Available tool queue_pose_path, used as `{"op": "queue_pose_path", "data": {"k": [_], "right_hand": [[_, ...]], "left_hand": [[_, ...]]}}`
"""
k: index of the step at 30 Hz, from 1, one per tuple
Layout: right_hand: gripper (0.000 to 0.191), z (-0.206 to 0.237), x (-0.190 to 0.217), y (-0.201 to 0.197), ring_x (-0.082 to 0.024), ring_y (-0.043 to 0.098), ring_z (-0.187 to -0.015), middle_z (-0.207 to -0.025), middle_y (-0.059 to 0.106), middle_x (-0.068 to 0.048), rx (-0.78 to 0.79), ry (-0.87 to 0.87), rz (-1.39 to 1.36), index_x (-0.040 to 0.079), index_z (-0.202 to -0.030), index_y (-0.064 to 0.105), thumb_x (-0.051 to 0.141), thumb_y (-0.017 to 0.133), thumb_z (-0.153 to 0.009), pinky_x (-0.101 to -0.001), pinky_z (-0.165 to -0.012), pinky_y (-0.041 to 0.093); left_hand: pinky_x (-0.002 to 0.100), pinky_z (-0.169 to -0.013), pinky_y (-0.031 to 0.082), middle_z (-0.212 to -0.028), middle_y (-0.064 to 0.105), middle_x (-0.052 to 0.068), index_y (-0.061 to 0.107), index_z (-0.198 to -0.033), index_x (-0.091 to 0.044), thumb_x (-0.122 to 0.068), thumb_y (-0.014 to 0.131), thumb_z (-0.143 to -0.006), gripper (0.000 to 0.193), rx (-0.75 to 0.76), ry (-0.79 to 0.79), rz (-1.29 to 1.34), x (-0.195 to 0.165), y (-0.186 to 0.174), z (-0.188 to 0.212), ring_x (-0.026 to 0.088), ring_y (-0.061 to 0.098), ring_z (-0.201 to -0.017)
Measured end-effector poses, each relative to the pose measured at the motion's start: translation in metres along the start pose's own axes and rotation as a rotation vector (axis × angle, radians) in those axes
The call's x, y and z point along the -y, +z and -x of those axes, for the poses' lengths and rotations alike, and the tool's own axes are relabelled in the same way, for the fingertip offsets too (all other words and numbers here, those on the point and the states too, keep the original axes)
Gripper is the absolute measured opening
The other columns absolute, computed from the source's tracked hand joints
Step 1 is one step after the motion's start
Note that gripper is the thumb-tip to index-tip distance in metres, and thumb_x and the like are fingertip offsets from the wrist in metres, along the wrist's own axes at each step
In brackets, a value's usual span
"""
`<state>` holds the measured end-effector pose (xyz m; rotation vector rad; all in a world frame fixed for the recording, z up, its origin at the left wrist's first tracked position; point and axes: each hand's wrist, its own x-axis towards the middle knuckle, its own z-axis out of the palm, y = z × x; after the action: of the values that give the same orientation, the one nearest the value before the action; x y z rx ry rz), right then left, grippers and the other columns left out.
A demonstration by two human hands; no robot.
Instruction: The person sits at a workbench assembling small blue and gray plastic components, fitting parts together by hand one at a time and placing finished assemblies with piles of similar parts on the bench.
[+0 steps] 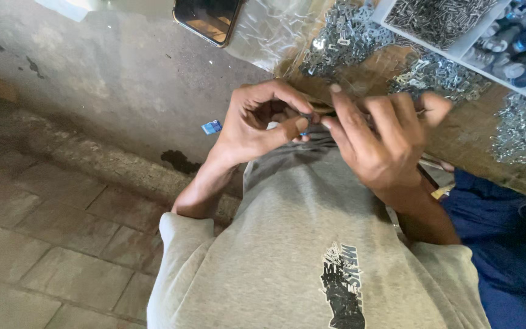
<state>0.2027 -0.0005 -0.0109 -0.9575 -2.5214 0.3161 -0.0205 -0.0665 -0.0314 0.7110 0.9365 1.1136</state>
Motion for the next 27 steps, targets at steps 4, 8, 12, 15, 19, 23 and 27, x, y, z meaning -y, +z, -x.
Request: {"op": "queue_pose_path", "data": {"k": [4,8,12,15,19,23,27], "right_hand": [[0.025,0.014,0.001,0.011,-0.014,0.054,-0.083,-0.088,0.060,0.004,-0.002,-0.045,0.180,0.016,-0.116,0.082,0.033,0.085,-0.098,-0.0403,-0.089,0.028],[0.010,0.018,-0.004,0.011,-0.015,0.061,-0.089,-0.100,0.070,0.003,-0.046,-0.087,0.111,0.011,-0.100,0.079,0.018,0.085,-0.094,-0.0437,-0.092,0.030],[0.008,0.016,-0.006,0.007,-0.020,0.063,-0.092,-0.102,0.068,-0.001,-0.096,-0.056,-0.044,0.010,-0.106,0.075,0.010,0.080,-0.100,-0.0476,-0.092,0.031],[0.016,0.015,-0.008,-0.001,-0.027,0.066,-0.094,-0.100,0.069,-0.007,-0.114,-0.026,-0.298,0.006,-0.104,0.063,0.000,0.074,-0.095,-0.0494,-0.089,0.039],[0.022,0.005,-0.006,-0.009,-0.033,0.067,-0.097,-0.103,0.067,-0.014,-0.096,0.004,-0.590,0.004,-0.107,0.052,-0.001,0.068,-0.093,-0.0473,-0.085,0.051],[0.019,-0.007,-0.004,-0.014,-0.032,0.068,-0.102,-0.111,0.063,-0.014,-0.087,-0.026,-0.569,0.002,-0.112,0.054,-0.001,0.070,-0.101,-0.0469,-0.091,0.050],[0.017,0.006,-0.010,-0.026,-0.034,0.070,-0.096,-0.104,0.064,-0.016,-0.025,-0.035,-0.533,-0.002,-0.101,0.058,-0.002,0.073,-0.093,-0.0456,-0.083,0.053]], "left_hand": [[0.027,-0.078,0.065,-0.110,0.073,0.014,0.066,-0.118,0.004,0.007,0.070,-0.101,0.018,-0.102,-0.010,0.090,0.003,0.000,0.005,0.015,0.074,-0.089],[0.026,-0.076,0.063,-0.108,0.073,0.013,0.065,-0.119,0.004,0.007,0.071,-0.102,0.018,-0.119,-0.009,0.083,0.005,0.001,0.006,0.015,0.074,-0.087],[0.027,-0.080,0.064,-0.109,0.073,0.013,0.066,-0.120,0.005,0.005,0.071,-0.102,0.019,-0.088,-0.043,0.089,0.007,0.007,0.006,0.015,0.074,-0.091],[0.029,-0.087,0.065,-0.112,0.073,0.012,0.066,-0.123,0.005,0.004,0.072,-0.102,0.021,-0.055,-0.093,0.108,0.008,0.015,0.005,0.014,0.073,-0.097],[0.027,-0.087,0.064,-0.114,0.073,0.011,0.067,-0.124,0.004,0.002,0.072,-0.103,0.022,-0.008,-0.130,0.135,0.008,0.023,0.000,0.012,0.072,-0.095],[0.026,-0.086,0.064,-0.116,0.071,0.009,0.069,-0.123,0.001,0.001,0.072,-0.103,0.020,0.034,-0.115,0.136,0.007,0.028,-0.005,0.010,0.071,-0.095],[0.023,-0.080,0.063,-0.109,0.072,0.010,0.071,-0.119,0.001,0.002,0.076,-0.100,0.020,0.091,-0.052,0.000,0.008,0.034,-0.012,0.012,0.072,-0.092]]}}
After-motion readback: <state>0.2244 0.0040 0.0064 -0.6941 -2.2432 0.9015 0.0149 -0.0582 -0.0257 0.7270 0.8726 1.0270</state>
